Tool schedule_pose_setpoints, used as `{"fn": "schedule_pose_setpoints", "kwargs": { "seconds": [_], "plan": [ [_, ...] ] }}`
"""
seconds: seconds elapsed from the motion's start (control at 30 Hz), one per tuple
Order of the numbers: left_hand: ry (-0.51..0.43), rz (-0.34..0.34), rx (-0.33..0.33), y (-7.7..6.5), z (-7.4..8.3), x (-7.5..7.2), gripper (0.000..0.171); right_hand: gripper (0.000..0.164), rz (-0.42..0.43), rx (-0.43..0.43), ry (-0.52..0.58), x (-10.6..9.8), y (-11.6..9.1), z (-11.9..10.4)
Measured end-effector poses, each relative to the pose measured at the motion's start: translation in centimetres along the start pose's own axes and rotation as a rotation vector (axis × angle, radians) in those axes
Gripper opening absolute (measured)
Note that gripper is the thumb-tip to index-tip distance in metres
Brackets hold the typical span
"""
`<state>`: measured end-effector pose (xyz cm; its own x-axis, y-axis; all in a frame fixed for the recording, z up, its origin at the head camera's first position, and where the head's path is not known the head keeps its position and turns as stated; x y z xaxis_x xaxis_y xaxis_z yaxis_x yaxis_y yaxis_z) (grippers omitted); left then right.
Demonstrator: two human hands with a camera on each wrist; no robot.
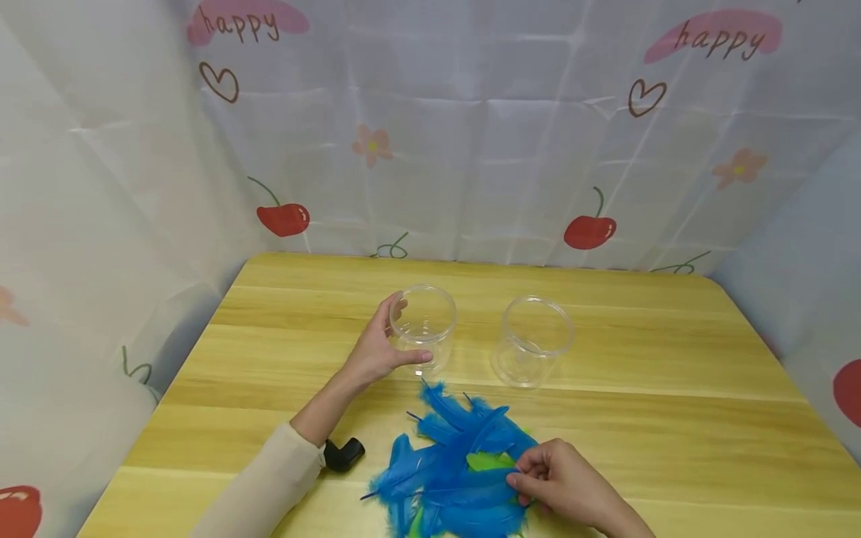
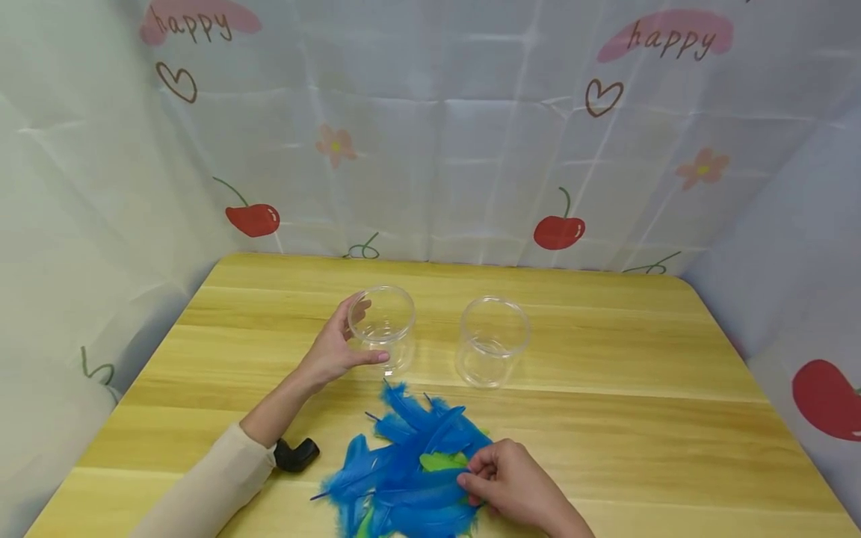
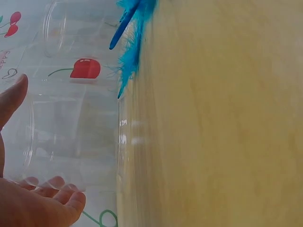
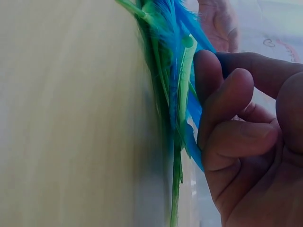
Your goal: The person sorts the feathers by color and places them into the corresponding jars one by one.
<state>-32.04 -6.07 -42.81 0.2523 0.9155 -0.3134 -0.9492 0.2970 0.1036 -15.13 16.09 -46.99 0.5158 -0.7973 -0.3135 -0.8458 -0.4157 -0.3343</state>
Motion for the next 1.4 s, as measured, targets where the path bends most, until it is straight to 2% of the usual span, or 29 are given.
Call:
{"fn": "schedule_pose_setpoints", "kwargs": {
  "seconds": [0.33, 0.9, 1.4],
  "plan": [
    [0.012, -0.003, 0.002, 0.1, -0.1, -0.1, 0.107, 0.019, -0.017, -0.050, -0.016, 0.0, 0.0, -1.0],
    [-0.006, -0.012, -0.003, 0.1, 0.1, 0.1, 0.107, 0.019, 0.009, -0.160, 0.111, -1.2, -1.3, -3.0],
    [-0.005, -0.012, -0.007, 0.0, 0.1, 0.1, 0.107, 0.019, 0.183, -0.189, 0.132, -4.1, -2.2, -4.1]
  ]
}}
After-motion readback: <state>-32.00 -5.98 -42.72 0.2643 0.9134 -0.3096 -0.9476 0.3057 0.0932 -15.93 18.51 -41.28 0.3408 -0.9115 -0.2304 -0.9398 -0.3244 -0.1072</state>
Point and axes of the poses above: each hand's wrist, its own y-axis towards the middle knuckle, its own x-axis out of the palm, z = x × y, the point moved 10 cm from there along y, towards the middle knuckle, and after that the axes turned 3 degrees about x, right-handed, at the moved point
